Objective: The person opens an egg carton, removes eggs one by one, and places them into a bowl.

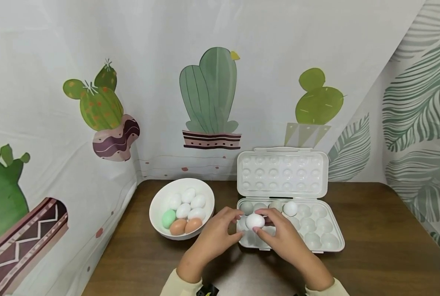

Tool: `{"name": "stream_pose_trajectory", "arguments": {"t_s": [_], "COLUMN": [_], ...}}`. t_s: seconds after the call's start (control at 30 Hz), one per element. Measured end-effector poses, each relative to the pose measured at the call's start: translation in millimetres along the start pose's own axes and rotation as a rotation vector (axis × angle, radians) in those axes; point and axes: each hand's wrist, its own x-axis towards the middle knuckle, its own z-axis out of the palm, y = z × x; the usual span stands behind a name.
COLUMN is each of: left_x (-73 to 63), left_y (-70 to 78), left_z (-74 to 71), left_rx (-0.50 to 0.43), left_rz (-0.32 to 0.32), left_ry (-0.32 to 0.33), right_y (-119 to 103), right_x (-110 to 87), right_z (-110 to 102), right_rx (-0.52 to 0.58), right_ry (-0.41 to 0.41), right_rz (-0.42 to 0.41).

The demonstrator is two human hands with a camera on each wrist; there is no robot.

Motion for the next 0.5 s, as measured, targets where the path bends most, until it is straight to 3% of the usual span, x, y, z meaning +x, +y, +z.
{"name": "stream_pose_trajectory", "arguments": {"t_s": [0.5], "left_x": [0.3], "left_y": [6.0], "left_z": [5.6], "left_rx": [0.011], "left_rz": [0.025], "left_ry": [-0.016], "right_y": [-3.5], "right_x": [-2.0], "right_z": [4.8], "right_rx": [0.022], "right_ry": [-0.028], "right_rz": [-0.006]}}
